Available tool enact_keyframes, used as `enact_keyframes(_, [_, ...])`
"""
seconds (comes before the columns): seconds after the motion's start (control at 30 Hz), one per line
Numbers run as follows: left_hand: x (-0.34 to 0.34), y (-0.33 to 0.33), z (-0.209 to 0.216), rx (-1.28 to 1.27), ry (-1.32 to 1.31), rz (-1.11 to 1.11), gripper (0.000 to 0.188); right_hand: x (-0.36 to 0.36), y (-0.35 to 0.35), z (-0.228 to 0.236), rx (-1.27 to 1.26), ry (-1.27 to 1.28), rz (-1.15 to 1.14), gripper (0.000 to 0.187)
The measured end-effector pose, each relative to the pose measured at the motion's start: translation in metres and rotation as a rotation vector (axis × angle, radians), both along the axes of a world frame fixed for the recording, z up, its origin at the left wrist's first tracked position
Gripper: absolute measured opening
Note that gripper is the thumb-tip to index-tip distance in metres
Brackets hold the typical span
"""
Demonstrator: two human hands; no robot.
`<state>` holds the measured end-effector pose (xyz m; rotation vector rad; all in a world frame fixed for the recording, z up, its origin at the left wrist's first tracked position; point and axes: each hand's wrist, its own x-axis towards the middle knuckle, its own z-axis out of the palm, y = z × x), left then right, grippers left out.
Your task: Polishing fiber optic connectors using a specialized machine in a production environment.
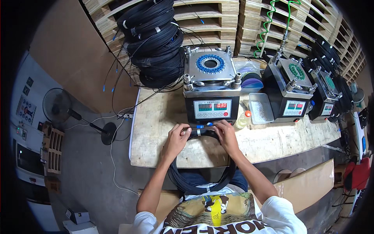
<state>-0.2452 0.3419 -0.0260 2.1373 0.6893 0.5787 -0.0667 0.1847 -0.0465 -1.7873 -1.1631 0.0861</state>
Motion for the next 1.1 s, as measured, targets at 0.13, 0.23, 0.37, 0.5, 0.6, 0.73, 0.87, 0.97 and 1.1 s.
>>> enact_keyframes(0.13, [0.020, -0.008, -0.021, -0.231, -0.260, -0.061, 0.020, -0.002, -0.005, 0.009, 0.129, 0.199, -0.021, 0.015])
enact_keyframes(0.23, [0.048, -0.034, -0.012, -0.570, -0.421, -0.194, 0.022, -0.001, -0.011, 0.014, 0.185, 0.298, -0.078, 0.016])
enact_keyframes(0.37, [0.062, -0.051, -0.026, -0.592, -0.457, -0.248, 0.024, -0.003, -0.017, 0.013, 0.161, 0.336, 0.002, 0.015])
enact_keyframes(0.5, [0.066, -0.057, -0.025, -0.752, -0.558, -0.210, 0.023, 0.002, -0.021, 0.014, 0.148, 0.513, 0.097, 0.013])
enact_keyframes(0.6, [0.062, -0.054, -0.028, -0.807, -0.563, -0.191, 0.023, 0.005, -0.018, 0.018, 0.202, 0.777, 0.177, 0.014])
enact_keyframes(0.73, [0.060, -0.052, -0.029, -0.771, -0.532, -0.199, 0.023, 0.005, -0.016, 0.016, 0.192, 0.768, 0.175, 0.015])
enact_keyframes(0.87, [0.059, -0.055, -0.021, -0.788, -0.514, -0.239, 0.032, 0.004, -0.017, 0.016, 0.218, 0.777, 0.169, 0.015])
enact_keyframes(0.97, [0.060, -0.045, -0.017, -0.662, -0.538, -0.368, 0.046, 0.000, -0.018, 0.022, 0.220, 0.796, 0.187, 0.014])
enact_keyframes(1.1, [0.073, -0.041, 0.003, -0.319, -0.414, -0.387, 0.035, -0.002, -0.023, 0.021, 0.234, 0.802, 0.167, 0.014])
